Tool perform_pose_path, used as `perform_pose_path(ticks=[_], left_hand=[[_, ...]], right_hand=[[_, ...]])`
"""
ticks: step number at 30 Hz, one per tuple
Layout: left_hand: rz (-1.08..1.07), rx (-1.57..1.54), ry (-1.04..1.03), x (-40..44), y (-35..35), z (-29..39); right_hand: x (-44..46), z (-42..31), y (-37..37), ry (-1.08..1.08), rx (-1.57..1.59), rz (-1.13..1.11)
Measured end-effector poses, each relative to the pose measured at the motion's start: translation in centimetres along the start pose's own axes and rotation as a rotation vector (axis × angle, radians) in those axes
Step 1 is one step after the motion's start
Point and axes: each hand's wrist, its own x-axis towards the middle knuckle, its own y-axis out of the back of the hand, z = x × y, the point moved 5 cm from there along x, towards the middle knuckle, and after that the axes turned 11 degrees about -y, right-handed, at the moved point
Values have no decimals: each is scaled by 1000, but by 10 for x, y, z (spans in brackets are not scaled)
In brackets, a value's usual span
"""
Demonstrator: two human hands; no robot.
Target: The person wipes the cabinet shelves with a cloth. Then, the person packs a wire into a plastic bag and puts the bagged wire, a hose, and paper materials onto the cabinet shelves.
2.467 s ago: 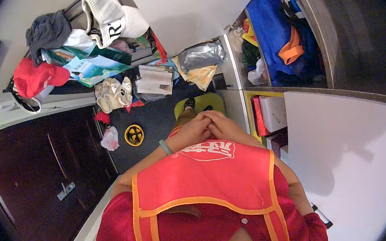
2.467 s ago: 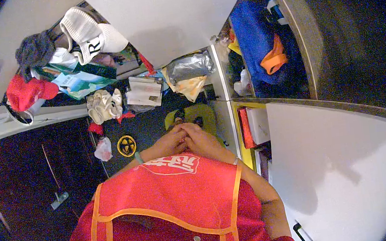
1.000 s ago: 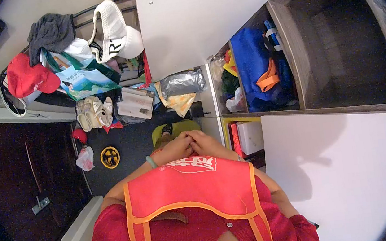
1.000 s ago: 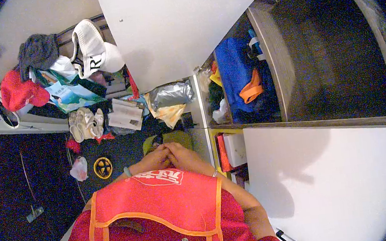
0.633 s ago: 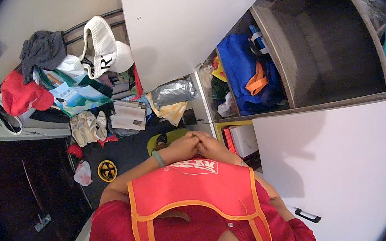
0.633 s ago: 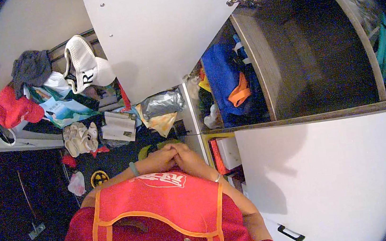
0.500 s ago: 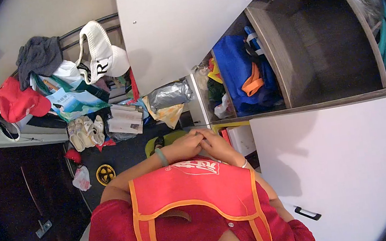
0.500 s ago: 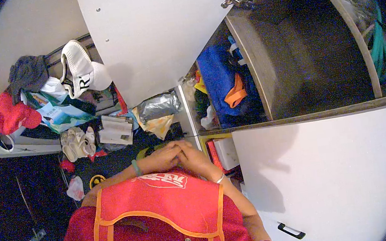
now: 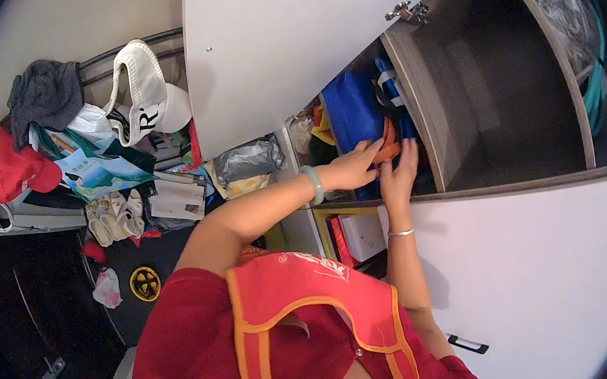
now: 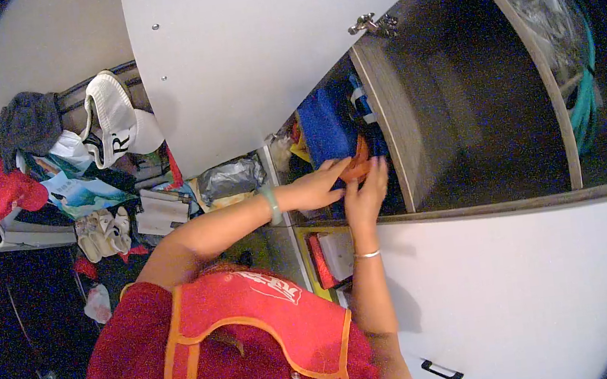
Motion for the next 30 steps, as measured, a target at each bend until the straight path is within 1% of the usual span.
perform_pose_path(ticks=[2, 3, 4, 5, 6, 7, 8, 9, 10, 11, 12, 13, 14, 15, 16, 17, 18, 19, 21, 22, 23, 24, 25, 26, 27, 28, 29, 30], left_hand=[[130, -77, 8, 31, 3, -13], [137, -77, 4, 46, -3, -24], [171, -91, 73, 63, -12, -44], [201, -107, 143, 75, -17, -60], [200, -110, 136, 85, -20, -68], [261, -260, 138, 96, -20, -77], [319, -411, 141, 104, -18, -82], [372, -564, 147, 111, -20, -87], [413, -724, 135, 110, -8, -68], [402, -727, 133, 115, -5, -62], [386, -844, 128, 120, -4, -58], [365, -961, 124, 126, -7, -56], [465, -892, 358, 130, -17, -69], [447, -895, 353, 146, -34, -88], [450, -1008, 377, 165, -60, -121], [547, -1017, 504, 159, -48, -104], [653, -1028, 627, 151, -35, -84], [646, -1025, 618, 153, -36, -88], [839, -1257, 402, 165, -41, -105], [935, -1259, 436, 165, -45, -114], [908, -1248, 400, 162, -46, -120], [903, -1301, 440, 165, -50, -126], [898, -1349, 483, 163, -49, -123], [904, -1294, 564, 157, -42, -117], [893, -1287, 560, 155, -42, -116], [925, -1289, 478, 155, -45, -121], [957, -1291, 394, 156, -47, -124], [939, -1434, 354, 158, -53, -129]], right_hand=[[20, 11, 3, -178, -19, 63], [29, 12, 5, -251, -10, 82], [35, 16, 4, -364, -50, 55], [41, 16, 2, -360, -54, 59], [44, 22, -1, -435, -79, 53], [48, 29, -4, -509, -103, 50], [52, 37, -12, -396, -204, 105], [54, 51, -21, -403, -245, 111], [57, 49, -23, -420, -303, 117], [60, 49, -22, -440, -363, 123], [65, 52, -21, -450, -367, 130], [69, 59, -27, -517, -411, -15], [72, 61, -30, -584, -453, -160], [73, 61, -28, -672, -431, -218], [70, 83, -41, -615, -448, -121], [68, 102, -56, -554, -462, -25], [68, 102, -60, -619, -412, -40], [67, 102, -60, -812, -263, -121], [69, 69, -47, -706, -368, -191], [65, 86, -57, -539, -306, -29], [66, 80, -54, -581, -274, -51], [66, 74, -50, -624, -244, -72], [67, 68, -52, -482, -410, -13], [66, 71, -51, -491, -405, -3], [64, 73, -55, -502, -343, -63], [63, 67, -53, -511, -282, -123], [60, 58, -46, -514, -278, -114], [58, 43, -38, -389, -390, -63]])
